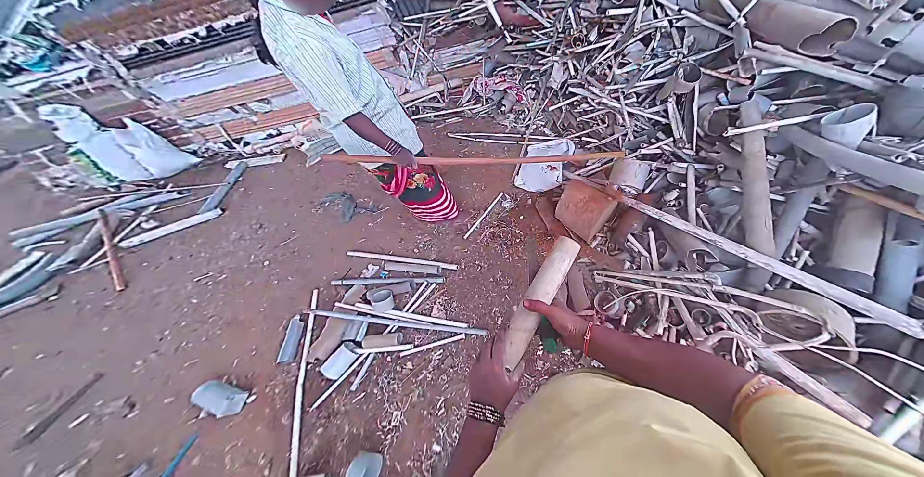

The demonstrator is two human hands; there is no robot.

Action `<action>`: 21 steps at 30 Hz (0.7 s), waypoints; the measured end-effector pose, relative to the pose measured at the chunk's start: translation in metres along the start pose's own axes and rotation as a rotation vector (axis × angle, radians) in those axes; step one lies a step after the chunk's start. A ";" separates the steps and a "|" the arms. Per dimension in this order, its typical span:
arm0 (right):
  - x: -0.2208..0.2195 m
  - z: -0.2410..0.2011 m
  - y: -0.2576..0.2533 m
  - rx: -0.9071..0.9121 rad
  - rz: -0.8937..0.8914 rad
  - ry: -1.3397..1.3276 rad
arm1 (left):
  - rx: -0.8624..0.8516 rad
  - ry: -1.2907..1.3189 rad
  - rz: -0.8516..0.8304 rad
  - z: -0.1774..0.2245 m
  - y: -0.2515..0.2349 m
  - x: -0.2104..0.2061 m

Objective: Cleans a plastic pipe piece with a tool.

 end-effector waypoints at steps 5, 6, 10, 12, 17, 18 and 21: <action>-0.093 0.022 -0.032 0.228 -0.114 0.478 | 0.505 -0.004 -0.301 -0.139 0.053 0.042; -0.108 0.028 -0.040 0.268 -0.135 0.623 | 0.615 0.009 -0.259 -0.169 0.071 0.062; -0.172 0.033 -0.057 0.278 -0.158 1.243 | 1.085 -0.049 0.060 -0.275 0.184 0.146; -0.213 0.033 -0.062 0.244 -0.198 1.575 | 1.246 -0.024 0.259 -0.307 0.253 0.168; -0.334 0.081 -0.054 0.357 -0.615 2.137 | 1.215 -0.007 0.600 -0.296 0.338 0.185; -0.356 0.097 -0.048 0.409 -0.724 2.185 | 1.126 -0.019 0.614 -0.287 0.329 0.186; -0.411 0.135 -0.025 0.538 -1.026 2.268 | 0.909 -0.091 0.474 -0.266 0.277 0.190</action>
Point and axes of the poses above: each hand's wrist, its own y-axis away from the middle knuckle, its own x-axis out of the back of the hand, z = x × y, the point moved 8 cm from there along -y, towards the middle knuckle, and after that the axes turned 2 degrees about x, right-handed, at the moved point
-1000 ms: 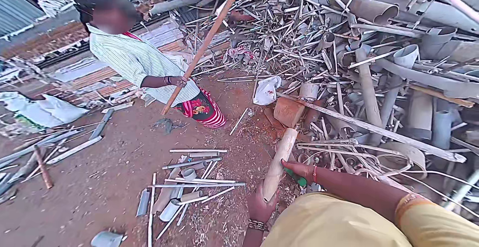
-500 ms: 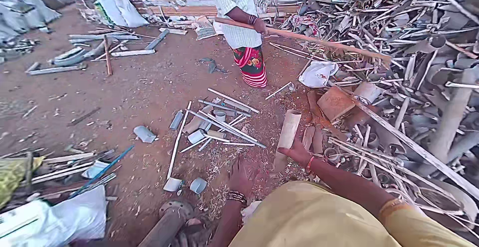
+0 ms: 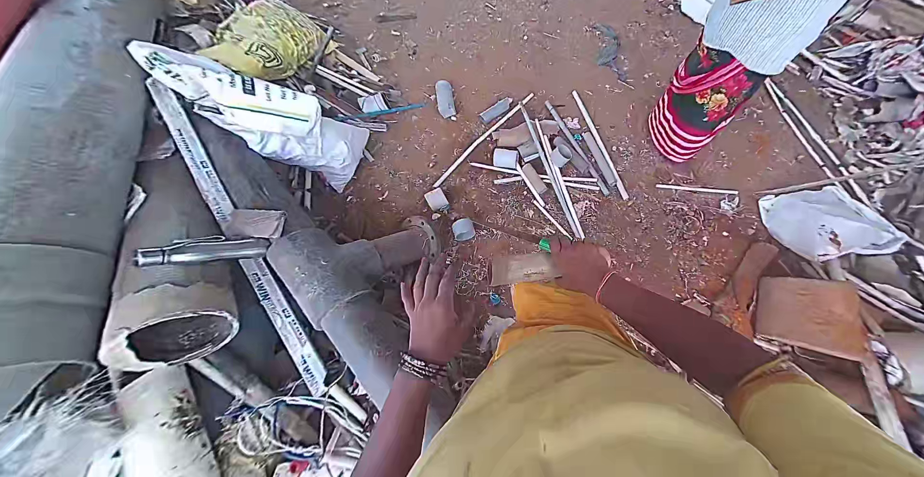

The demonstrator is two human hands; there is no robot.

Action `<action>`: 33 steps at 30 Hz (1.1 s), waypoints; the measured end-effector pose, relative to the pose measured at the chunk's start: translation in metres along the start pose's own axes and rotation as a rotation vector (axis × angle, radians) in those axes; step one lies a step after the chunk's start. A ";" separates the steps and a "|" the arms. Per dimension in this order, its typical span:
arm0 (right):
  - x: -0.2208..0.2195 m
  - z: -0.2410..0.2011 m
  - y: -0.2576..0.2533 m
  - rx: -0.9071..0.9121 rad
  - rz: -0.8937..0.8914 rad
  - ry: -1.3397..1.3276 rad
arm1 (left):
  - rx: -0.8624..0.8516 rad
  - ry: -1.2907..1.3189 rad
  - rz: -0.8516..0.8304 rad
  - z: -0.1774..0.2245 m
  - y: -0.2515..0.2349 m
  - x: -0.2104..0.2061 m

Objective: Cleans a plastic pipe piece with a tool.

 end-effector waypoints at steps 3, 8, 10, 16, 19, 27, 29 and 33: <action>0.027 -0.038 -0.031 0.183 -0.014 0.069 | -0.030 -0.224 -0.325 0.036 -0.036 -0.022; 0.066 -0.033 -0.095 0.316 -0.003 -0.082 | 0.268 -0.462 -0.644 -0.008 -0.122 -0.063; 0.078 0.005 -0.130 0.229 -0.012 -0.234 | 0.440 -0.357 -0.707 -0.036 -0.153 -0.077; 0.089 0.071 -0.172 0.166 -0.047 -0.242 | 0.667 -0.173 -0.700 -0.052 -0.253 -0.107; 0.115 0.090 -0.196 0.221 -0.023 -0.196 | 0.639 -0.139 -0.671 -0.035 -0.311 -0.118; 0.182 0.131 -0.242 0.051 -0.068 -0.248 | 0.472 -0.209 -0.608 -0.023 -0.395 -0.128; 0.192 0.158 -0.255 -0.138 -0.024 -0.347 | 0.395 -0.238 -0.576 -0.020 -0.420 -0.129; 0.199 0.186 -0.265 -0.270 -0.006 -0.414 | 0.214 -0.318 -0.605 -0.007 -0.471 -0.142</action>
Point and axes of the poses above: each hand's wrist, its own y-axis away from the middle knuckle, its own x-axis out of the back of the hand, z = x × y, the point moved 8 cm from there along -y, towards the middle knuckle, and after that the axes turned 2 degrees about x, right-handed, at the moved point
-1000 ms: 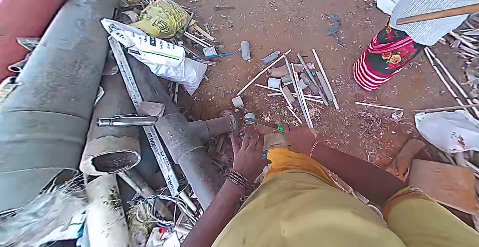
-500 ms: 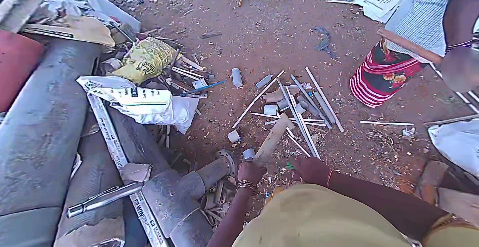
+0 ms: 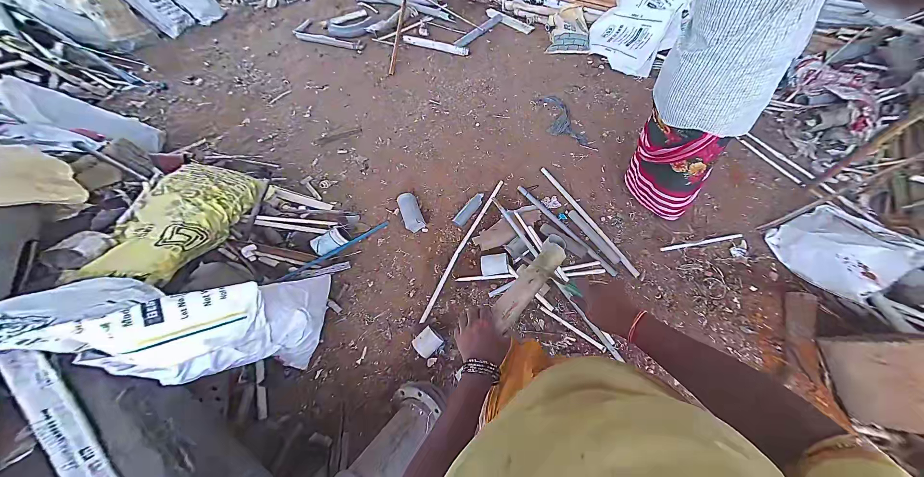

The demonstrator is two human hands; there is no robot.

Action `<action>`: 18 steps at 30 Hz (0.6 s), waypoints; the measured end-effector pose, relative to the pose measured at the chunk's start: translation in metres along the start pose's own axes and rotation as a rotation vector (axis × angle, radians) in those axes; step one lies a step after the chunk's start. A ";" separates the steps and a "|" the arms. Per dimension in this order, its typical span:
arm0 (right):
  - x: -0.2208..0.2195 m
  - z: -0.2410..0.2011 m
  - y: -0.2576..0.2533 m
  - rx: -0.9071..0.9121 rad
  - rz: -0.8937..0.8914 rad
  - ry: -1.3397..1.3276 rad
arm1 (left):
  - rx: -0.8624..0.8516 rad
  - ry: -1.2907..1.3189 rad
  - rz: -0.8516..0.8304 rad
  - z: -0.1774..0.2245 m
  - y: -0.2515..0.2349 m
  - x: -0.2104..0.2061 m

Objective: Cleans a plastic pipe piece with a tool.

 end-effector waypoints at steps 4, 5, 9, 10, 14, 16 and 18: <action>0.008 -0.005 -0.006 -0.112 0.043 -0.125 | -0.184 -0.171 -0.006 0.011 -0.045 0.030; 0.017 0.006 -0.010 -0.228 0.074 -0.172 | -0.219 -0.174 -0.014 0.014 -0.056 0.035; 0.016 -0.033 -0.024 -0.077 0.070 -0.118 | -0.333 0.192 -0.213 0.015 -0.095 0.042; 0.013 -0.042 -0.027 -0.051 0.088 -0.113 | -0.348 0.395 -0.318 0.012 -0.101 0.039; 0.025 -0.026 -0.042 -0.363 0.230 -0.290 | -0.147 1.178 -0.836 0.004 -0.126 0.027; 0.017 -0.057 -0.042 -0.258 0.219 -0.253 | -0.102 1.291 -0.986 0.002 -0.131 0.031; 0.015 -0.079 -0.044 -0.166 0.256 -0.217 | -0.188 1.297 -1.050 0.001 -0.140 0.039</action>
Point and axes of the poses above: each hand's wrist, its own y-axis away from the middle knuckle, its own x-axis out of the back of the hand, z = x × y, the point moved 8 cm from there along -y, towards the middle knuckle, and after that the axes turned 2 degrees about x, right-handed, at the moved point
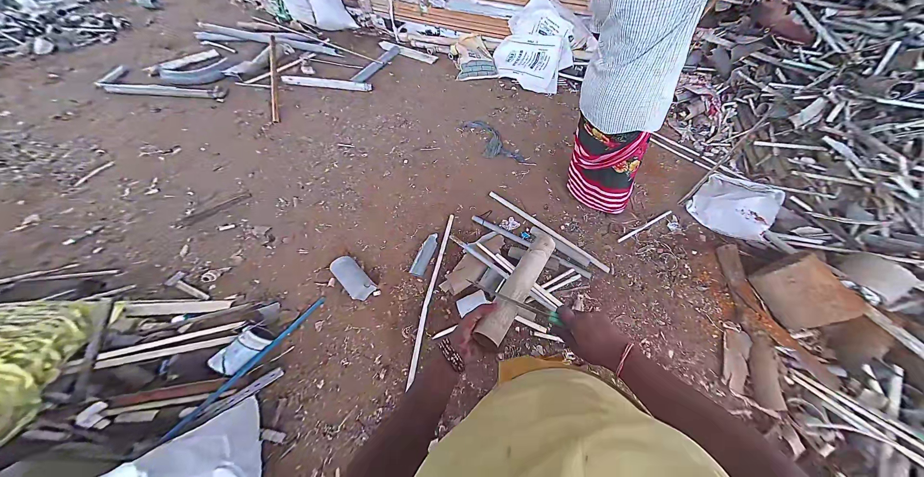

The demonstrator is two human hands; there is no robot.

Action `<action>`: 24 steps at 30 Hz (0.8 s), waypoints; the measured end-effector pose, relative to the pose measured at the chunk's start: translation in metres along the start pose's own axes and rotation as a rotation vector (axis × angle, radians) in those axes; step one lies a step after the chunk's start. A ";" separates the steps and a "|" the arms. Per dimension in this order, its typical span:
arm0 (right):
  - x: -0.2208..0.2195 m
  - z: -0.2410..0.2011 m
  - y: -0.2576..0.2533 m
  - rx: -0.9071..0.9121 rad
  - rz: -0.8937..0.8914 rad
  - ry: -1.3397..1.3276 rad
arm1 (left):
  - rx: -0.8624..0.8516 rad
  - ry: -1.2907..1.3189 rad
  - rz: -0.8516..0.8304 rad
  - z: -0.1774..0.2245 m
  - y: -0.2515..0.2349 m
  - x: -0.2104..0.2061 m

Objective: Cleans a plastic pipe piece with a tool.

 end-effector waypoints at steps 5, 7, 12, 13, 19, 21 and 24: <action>0.008 0.019 -0.007 -0.283 0.043 -0.075 | -0.015 0.033 -0.181 0.005 -0.008 0.002; 0.002 -0.005 -0.002 -0.094 -0.001 0.025 | -0.013 0.094 -0.218 0.006 -0.013 0.002; 0.017 0.045 -0.012 -0.477 0.031 -0.061 | 0.033 -0.036 -0.187 0.000 -0.008 0.008; 0.020 0.048 -0.009 -0.503 0.033 -0.051 | 0.024 -0.095 -0.137 0.000 -0.004 0.011; 0.047 0.078 0.010 -0.503 0.220 -0.129 | -0.135 -0.376 -0.055 0.034 0.014 0.020; 0.059 0.074 0.012 -0.440 0.298 -0.166 | -0.148 -0.474 -0.076 0.041 0.011 0.012; 0.059 0.065 0.003 -0.410 0.241 -0.195 | -0.154 -0.572 -0.143 0.044 0.006 -0.004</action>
Point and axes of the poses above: each hand's wrist, its own y-axis away from the middle knuckle, its own x-axis out of the back of the hand, z = x × y, the point moved 8 cm from there along -y, towards the middle knuckle, and after that the axes turned 2 degrees about x, right-handed, at the moved point
